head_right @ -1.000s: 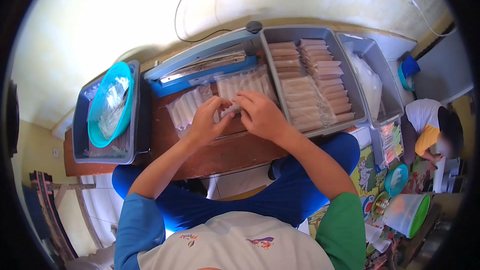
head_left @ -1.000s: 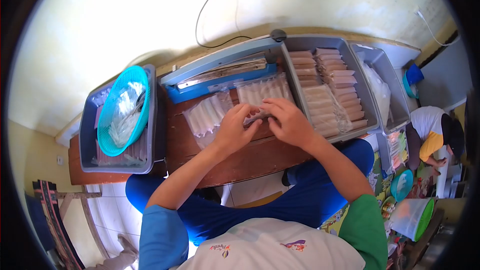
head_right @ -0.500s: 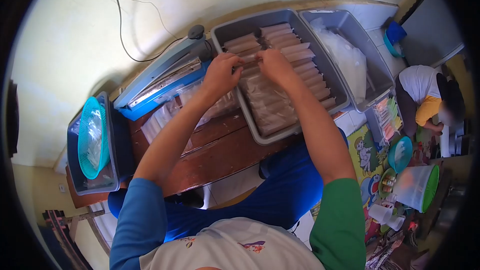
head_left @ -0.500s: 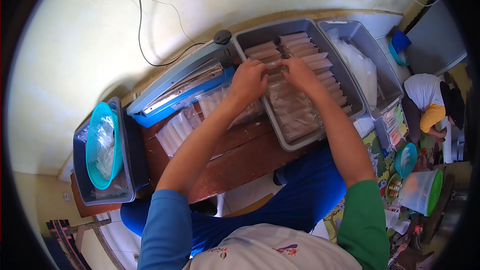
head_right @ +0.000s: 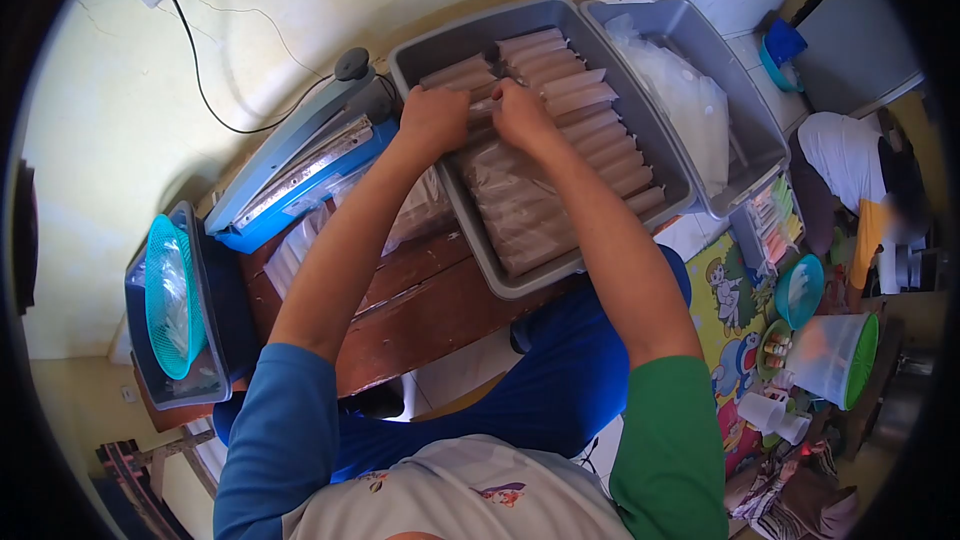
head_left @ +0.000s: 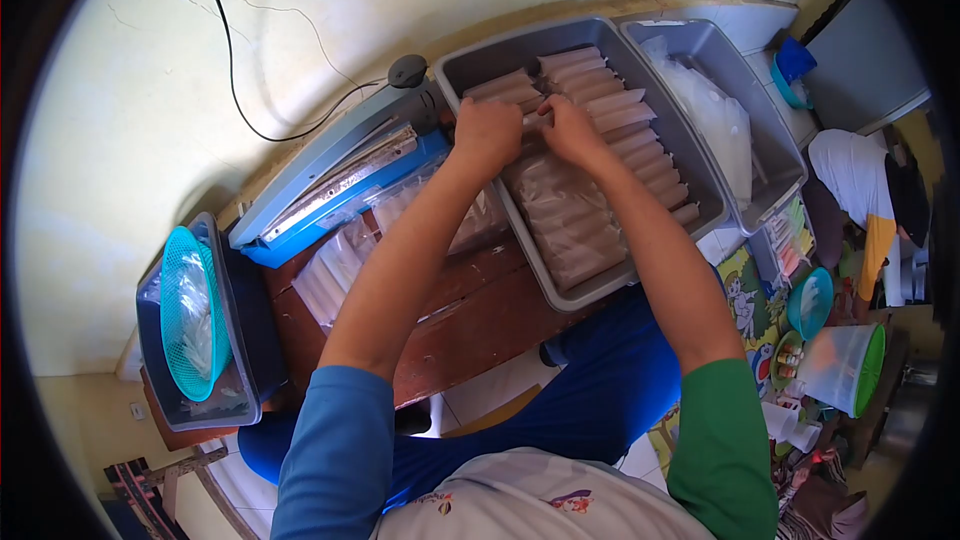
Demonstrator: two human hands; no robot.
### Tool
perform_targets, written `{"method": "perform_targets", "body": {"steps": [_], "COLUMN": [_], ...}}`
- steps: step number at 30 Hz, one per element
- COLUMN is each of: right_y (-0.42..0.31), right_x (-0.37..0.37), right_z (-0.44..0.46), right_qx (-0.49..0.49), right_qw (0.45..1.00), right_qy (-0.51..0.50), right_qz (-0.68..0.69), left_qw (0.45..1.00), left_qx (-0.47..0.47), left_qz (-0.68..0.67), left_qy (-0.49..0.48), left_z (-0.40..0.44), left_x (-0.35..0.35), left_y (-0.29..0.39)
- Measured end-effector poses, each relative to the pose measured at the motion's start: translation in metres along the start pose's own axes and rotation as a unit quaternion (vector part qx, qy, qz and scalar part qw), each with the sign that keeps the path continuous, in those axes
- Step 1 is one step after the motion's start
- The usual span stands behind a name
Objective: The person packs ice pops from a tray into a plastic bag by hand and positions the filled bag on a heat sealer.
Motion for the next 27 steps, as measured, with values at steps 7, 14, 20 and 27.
{"method": "perform_targets", "body": {"steps": [7, 14, 20, 27], "right_y": [0.013, -0.051, -0.127, -0.197], "right_x": [-0.001, 0.033, 0.050, 0.043], "right_z": [0.007, 0.002, -0.032, -0.087], "right_qx": [-0.052, 0.037, 0.226, 0.341], "right_qw": [0.990, 0.965, 0.937, 0.913], "right_qy": [0.070, 0.156, 0.221, 0.212], "right_qz": [0.111, 0.208, 0.152, 0.076], "left_qw": [0.999, 0.952, 0.825, 0.758], "left_qx": [-0.004, 0.012, 0.030, 0.045], "left_qz": [-0.031, -0.270, -0.541, -0.640], "left_qy": [0.045, 0.147, 0.160, 0.123], "left_z": [0.003, -0.009, -0.055, -0.129], "left_x": [-0.005, 0.024, 0.036, 0.042], "left_y": [-0.002, -0.016, -0.037, -0.063]}}
Point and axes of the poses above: each hand's wrist, its own z-axis towards the middle knuckle, its own x-axis out of the back of the hand, y = z × x, the point moved 6 cm from there along z, towards the middle knuckle, and after that the axes turned 13 degrees about x, right-handed, at the moved point
